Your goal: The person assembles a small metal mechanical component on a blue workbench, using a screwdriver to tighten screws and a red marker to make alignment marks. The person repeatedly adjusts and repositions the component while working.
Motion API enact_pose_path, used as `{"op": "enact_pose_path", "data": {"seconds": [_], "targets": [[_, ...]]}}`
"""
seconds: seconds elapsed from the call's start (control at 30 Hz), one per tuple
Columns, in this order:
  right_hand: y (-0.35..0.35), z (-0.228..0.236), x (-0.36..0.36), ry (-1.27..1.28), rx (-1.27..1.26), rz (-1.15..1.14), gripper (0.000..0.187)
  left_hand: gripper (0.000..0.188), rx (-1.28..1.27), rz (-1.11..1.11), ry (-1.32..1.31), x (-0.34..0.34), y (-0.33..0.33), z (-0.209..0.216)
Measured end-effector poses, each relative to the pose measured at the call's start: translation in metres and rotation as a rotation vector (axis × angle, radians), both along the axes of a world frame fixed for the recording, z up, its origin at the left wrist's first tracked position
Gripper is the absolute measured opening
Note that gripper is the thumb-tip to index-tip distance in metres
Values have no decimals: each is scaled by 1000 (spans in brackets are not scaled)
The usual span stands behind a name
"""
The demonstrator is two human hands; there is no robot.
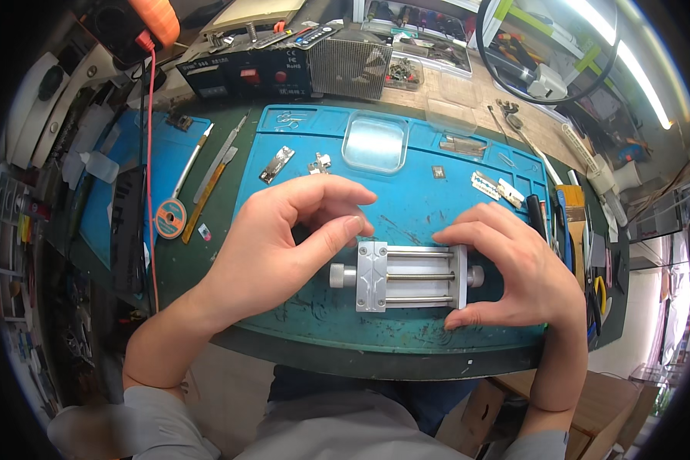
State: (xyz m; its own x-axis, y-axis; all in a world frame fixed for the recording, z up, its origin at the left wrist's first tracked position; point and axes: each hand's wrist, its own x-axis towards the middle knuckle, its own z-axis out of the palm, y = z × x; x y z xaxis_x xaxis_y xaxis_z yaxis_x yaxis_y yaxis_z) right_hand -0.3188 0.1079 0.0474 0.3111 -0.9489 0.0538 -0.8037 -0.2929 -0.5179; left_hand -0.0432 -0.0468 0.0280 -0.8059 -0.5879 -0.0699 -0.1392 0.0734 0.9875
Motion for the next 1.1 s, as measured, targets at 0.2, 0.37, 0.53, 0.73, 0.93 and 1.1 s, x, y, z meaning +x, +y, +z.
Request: {"op": "enact_pose_path", "data": {"seconds": [0.2,0.37,0.53,0.73,0.93,1.1], "targets": [[-2,1,3,-44,-4,-1,73,28,-8,48,-35,1,2,-2],[1,0,2,-39,-12,-10,71,59,-421,-299,-116,9,-6,7],[0,-1,2,-49,-17,-6,68,74,-531,-300,-156,13,2,4],[2,-2,0,-45,-44,1,68,66,-612,-306,-141,12,4,6],[2,-6,-2,-59,-44,8,69,63,-622,-296,-148,9,6,5],[4,-7,-2,-48,-88,-5,68,69,-685,-322,-137,9,4,1]]}}
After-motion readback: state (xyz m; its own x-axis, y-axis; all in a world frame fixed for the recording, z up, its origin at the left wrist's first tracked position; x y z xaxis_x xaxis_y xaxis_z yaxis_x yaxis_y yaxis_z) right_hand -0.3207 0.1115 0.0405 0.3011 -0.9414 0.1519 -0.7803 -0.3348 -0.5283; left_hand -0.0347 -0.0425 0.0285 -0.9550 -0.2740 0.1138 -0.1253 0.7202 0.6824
